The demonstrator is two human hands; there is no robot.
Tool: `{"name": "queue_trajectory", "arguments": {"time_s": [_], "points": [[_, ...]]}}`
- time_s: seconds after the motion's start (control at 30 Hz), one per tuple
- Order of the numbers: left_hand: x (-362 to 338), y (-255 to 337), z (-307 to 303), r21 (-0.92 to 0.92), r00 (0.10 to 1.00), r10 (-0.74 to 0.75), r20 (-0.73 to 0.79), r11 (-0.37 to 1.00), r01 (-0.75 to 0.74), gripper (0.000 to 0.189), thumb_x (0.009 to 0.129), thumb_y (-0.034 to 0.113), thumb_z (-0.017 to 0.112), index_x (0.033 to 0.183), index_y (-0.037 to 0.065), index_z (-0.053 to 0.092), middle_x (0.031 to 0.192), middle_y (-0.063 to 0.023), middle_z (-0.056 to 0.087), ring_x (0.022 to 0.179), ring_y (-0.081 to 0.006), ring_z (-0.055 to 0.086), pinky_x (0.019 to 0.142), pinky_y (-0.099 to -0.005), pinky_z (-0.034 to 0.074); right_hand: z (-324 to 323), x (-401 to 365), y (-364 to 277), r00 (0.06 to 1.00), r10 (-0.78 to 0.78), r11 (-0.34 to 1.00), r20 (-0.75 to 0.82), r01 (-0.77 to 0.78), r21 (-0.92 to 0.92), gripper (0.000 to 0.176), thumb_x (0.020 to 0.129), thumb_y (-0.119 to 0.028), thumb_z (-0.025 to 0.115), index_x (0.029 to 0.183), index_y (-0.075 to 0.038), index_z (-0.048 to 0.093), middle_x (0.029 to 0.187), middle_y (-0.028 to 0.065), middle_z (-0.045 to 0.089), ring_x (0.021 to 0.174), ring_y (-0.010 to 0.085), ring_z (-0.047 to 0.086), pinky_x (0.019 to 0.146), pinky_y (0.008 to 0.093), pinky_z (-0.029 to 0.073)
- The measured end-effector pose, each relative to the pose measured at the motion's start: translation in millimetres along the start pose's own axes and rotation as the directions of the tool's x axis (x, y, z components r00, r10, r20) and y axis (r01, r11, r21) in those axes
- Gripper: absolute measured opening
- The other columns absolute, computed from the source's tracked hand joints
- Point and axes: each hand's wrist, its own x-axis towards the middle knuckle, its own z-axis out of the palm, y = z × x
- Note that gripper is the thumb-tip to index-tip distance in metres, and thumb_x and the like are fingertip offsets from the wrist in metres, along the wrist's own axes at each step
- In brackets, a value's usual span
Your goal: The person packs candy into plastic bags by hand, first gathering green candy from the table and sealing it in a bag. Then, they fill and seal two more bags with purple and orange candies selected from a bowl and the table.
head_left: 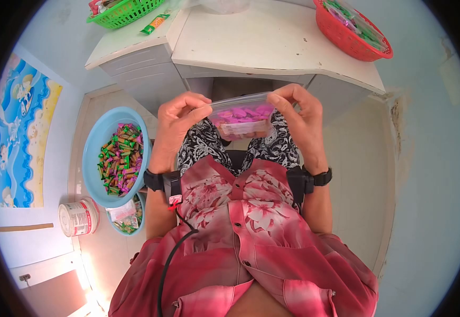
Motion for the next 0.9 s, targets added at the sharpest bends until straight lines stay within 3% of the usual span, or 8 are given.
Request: {"name": "queue_trajectory", "arguments": {"time_s": [0.03,0.13,0.23,0.37,0.47,0.57,0.7,0.9], "points": [[-1,2,2,-0.037,1.000,-0.011,-0.010,0.999,0.011,0.001,0.096,0.004,0.075,0.096,0.004,0.075,0.110,-0.0075,0.073,0.101,-0.0148,0.067,0.092,-0.0300,0.051,0,0,2,1.000,0.019,0.999,0.006,-0.020,0.035,0.013,0.098,-0.012,0.076,0.096,0.001,0.073,0.085,0.0017,0.071,0.078,0.0081,0.062,0.072,0.0270,0.050],[6,-2,6,-0.040,0.982,0.190,0.016,0.981,-0.189,0.004,0.099,0.003,0.070,0.101,0.003,0.073,0.115,-0.0096,0.074,0.111,-0.0203,0.069,0.099,-0.0334,0.052,-2,-1,11,0.996,0.089,0.988,0.024,-0.092,0.127,0.015,0.099,-0.013,0.074,0.098,0.001,0.073,0.084,0.0003,0.071,0.079,0.0069,0.062,0.073,0.0256,0.050],[8,8,16,-0.090,0.987,0.161,0.024,0.983,-0.159,0.007,0.101,0.003,0.067,0.106,0.001,0.071,0.117,-0.0124,0.075,0.120,-0.0257,0.069,0.104,-0.0374,0.052,-10,-2,17,0.988,0.137,0.988,0.065,-0.141,0.067,0.016,0.099,-0.014,0.075,0.100,0.001,0.073,0.087,0.0006,0.072,0.080,0.0071,0.062,0.075,0.0257,0.050],[12,8,19,-0.146,0.992,0.062,0.113,0.988,-0.045,0.010,0.103,0.007,0.067,0.106,-0.001,0.070,0.120,-0.0171,0.075,0.114,-0.0206,0.069,0.102,-0.0349,0.053,-14,-1,16,0.994,0.095,0.995,0.062,-0.094,-0.028,0.017,0.096,-0.016,0.078,0.104,-0.001,0.074,0.097,0.0028,0.074,0.089,0.0128,0.066,0.081,0.0298,0.052],[10,7,22,-0.115,0.988,0.017,0.151,0.993,0.000,0.010,0.103,0.009,0.068,0.105,-0.001,0.071,0.116,-0.0155,0.075,0.110,-0.0182,0.069,0.099,-0.0334,0.054,-11,5,0,0.974,-0.174,0.945,0.144,0.206,-0.255,0.024,0.088,-0.017,0.083,0.107,-0.005,0.075,0.105,0.0051,0.074,0.100,0.0224,0.066,0.085,0.0361,0.052],[9,4,18,-0.033,0.981,-0.023,0.193,0.999,0.030,0.011,0.102,0.010,0.069,0.104,-0.001,0.071,0.112,-0.0117,0.076,0.105,-0.0150,0.068,0.096,-0.0318,0.054,6,11,-10,0.925,-0.290,0.876,0.247,0.361,-0.321,0.030,0.082,-0.019,0.085,0.108,-0.009,0.076,0.105,0.0063,0.073,0.104,0.0295,0.063,0.088,0.0402,0.051],[5,11,11,0.125,0.971,-0.035,0.237,0.992,0.005,0.009,0.102,0.009,0.069,0.102,0.000,0.070,0.109,-0.0083,0.074,0.102,-0.0134,0.066,0.094,-0.0308,0.052,30,11,-11,0.887,-0.275,0.880,0.372,0.388,-0.273,0.026,0.080,-0.020,0.085,0.101,-0.009,0.075,0.099,0.0039,0.071,0.095,0.0292,0.060,0.082,0.0415,0.051],[1,15,7,0.166,0.979,0.011,0.203,0.985,-0.046,0.010,0.102,0.009,0.068,0.101,-0.001,0.069,0.106,-0.0070,0.073,0.102,-0.0128,0.064,0.092,-0.0296,0.051,37,7,-10,0.925,-0.194,0.908,0.327,0.295,-0.296,0.010,0.082,-0.015,0.080,0.086,-0.009,0.073,0.082,0.0026,0.069,0.081,0.0261,0.059,0.076,0.0396,0.049]]}}
